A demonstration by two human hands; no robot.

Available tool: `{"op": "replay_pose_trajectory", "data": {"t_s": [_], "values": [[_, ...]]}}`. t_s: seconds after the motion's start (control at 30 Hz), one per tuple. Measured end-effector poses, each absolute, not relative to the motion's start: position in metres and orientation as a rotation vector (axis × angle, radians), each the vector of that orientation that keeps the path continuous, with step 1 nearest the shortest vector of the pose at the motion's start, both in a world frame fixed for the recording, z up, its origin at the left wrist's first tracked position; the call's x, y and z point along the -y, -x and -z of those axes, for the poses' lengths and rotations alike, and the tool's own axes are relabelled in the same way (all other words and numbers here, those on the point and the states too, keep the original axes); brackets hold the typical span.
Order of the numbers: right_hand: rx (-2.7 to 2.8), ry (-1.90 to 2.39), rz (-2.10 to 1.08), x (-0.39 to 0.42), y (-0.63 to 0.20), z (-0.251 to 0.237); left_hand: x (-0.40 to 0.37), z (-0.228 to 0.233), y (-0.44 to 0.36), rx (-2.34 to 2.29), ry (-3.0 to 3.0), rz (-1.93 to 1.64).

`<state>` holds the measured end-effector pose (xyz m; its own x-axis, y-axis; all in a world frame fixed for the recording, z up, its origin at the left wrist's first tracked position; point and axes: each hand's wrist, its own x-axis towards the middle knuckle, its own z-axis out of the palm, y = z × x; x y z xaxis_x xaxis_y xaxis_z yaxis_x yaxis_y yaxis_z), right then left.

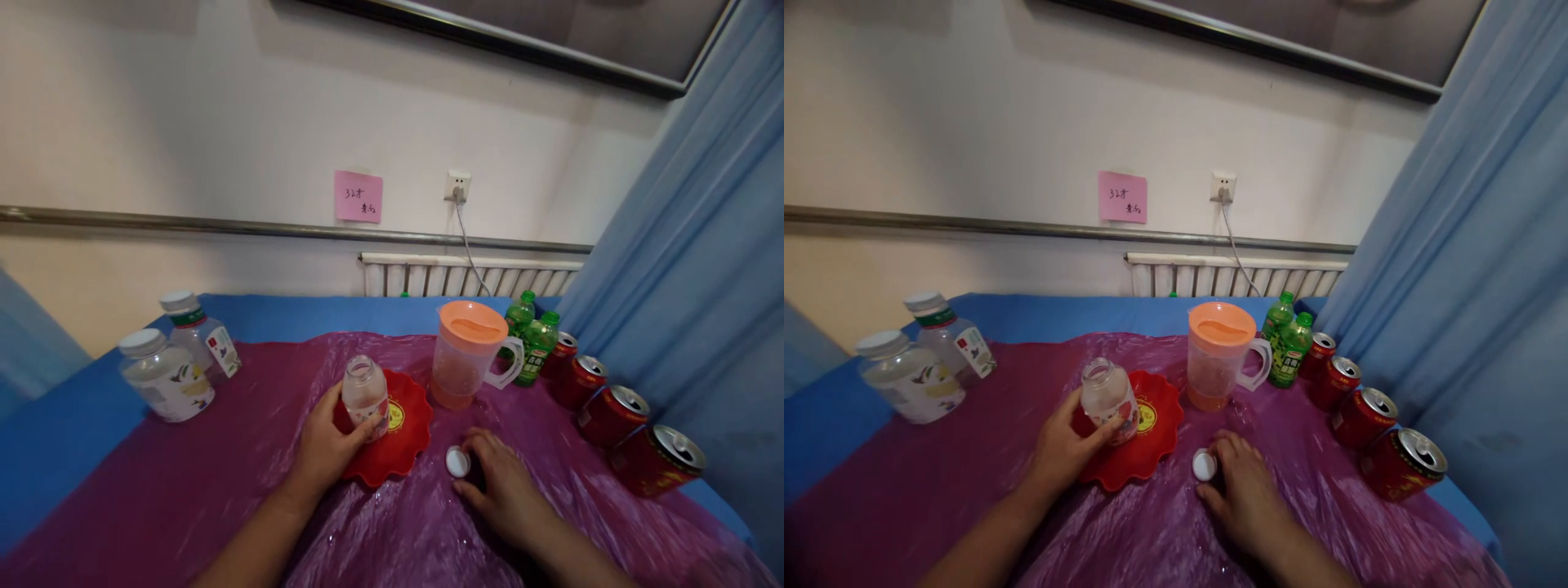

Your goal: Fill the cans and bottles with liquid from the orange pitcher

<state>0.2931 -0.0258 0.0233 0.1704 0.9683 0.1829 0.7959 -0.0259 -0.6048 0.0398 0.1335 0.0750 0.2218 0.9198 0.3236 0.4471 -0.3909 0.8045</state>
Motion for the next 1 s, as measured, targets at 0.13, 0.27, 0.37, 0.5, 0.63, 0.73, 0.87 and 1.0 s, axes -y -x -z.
{"op": "replay_pose_trajectory", "data": {"t_s": [0.13,0.27,0.37,0.5,0.63,0.73,0.87,1.0], "values": [[1.234,1.66,-0.035,0.017,-0.32,-0.031,-0.134,-0.072,-0.039,-1.219,-1.961,-1.093],[0.807,1.52,-0.045,-0.017,-0.356,-0.059,-0.135,-0.07,-0.038,-1.191,-1.991,-1.095],[0.837,1.42,-0.22,-0.046,-0.369,-0.075,-0.136,-0.068,-0.037,-1.173,-1.998,-1.092],[0.838,1.293,-0.324,-0.071,-0.365,-0.081,-0.138,-0.064,-0.035,-1.183,-2.022,-1.084],[0.782,1.213,-0.339,-0.083,-0.357,-0.09,-0.14,-0.059,-0.033,-1.207,-2.04,-1.059],[0.807,1.186,-0.353,-0.087,-0.358,-0.111,-0.14,-0.057,-0.032,-1.237,-2.071,-1.058],[0.889,1.161,-0.383,-0.086,-0.367,-0.151,-0.136,-0.057,-0.031,-1.282,-2.112,-1.085],[1.01,1.185,-0.415,-0.083,-0.372,-0.188,-0.133,-0.058,-0.03,-1.255,-2.156,-1.113]]}}
